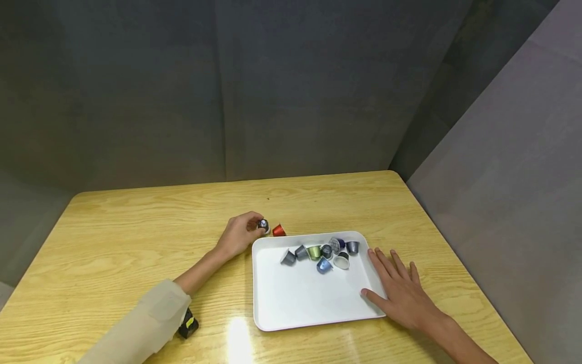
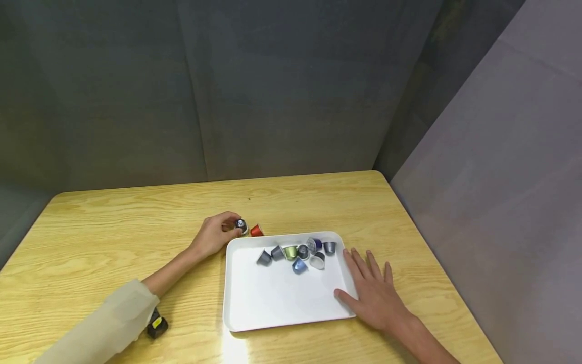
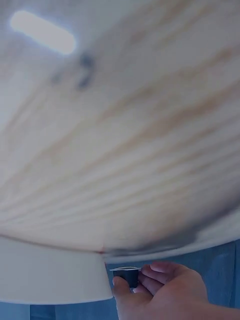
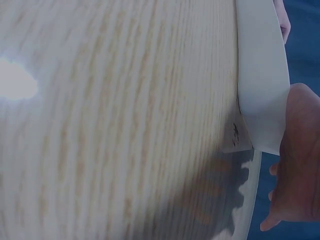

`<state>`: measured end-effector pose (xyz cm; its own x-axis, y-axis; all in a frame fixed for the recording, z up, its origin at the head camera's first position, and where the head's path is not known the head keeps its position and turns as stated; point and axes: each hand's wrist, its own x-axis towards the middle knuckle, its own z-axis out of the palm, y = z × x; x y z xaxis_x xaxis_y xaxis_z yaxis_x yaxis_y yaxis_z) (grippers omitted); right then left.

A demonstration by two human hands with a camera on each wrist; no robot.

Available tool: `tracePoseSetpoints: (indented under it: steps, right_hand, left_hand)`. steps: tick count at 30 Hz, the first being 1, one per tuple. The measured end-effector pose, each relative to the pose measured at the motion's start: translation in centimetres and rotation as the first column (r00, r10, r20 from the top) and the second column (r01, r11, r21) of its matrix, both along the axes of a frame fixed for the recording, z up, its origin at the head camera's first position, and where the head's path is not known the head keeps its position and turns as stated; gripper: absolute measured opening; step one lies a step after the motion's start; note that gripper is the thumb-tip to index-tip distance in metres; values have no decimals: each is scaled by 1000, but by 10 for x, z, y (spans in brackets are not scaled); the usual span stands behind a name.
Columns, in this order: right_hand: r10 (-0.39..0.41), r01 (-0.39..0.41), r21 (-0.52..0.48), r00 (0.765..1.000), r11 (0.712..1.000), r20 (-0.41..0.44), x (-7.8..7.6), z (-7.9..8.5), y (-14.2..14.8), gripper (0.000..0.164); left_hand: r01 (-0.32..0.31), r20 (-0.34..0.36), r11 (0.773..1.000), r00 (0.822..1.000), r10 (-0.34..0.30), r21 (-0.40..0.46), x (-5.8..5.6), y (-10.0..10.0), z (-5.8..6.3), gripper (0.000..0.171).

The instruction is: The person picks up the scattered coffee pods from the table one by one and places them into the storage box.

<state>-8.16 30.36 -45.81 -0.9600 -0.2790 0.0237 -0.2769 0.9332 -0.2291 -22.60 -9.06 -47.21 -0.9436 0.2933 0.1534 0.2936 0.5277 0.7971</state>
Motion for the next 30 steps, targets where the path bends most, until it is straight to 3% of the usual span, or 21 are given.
tracePoseSetpoints:
  steps: [7, 15, 23, 30]
  right_hand:
    - [-1, 1, 6, 1000, 1000, 5, 0, 1, 0, 91]
    - [-3, 3, 4, 1000, 1000, 4, 0, 1, -1, 90]
    - [3, -3, 9, 1000, 1000, -3, 0, 1, 0, 90]
    - [6, -6, 14, 1000, 1000, -5, -1, 1, 0, 90]
  left_hand:
    - [14, -49, 998, 999, -11, 55, 7, 5, 18, 29]
    - [47, -129, 998, 991, -40, 51, 27, 18, 36, 24]
    - [91, -144, 995, 986, -84, 44, 46, 31, 44, 25]
    - [123, -106, 992, 987, -119, 29, 61, 42, 40, 24]
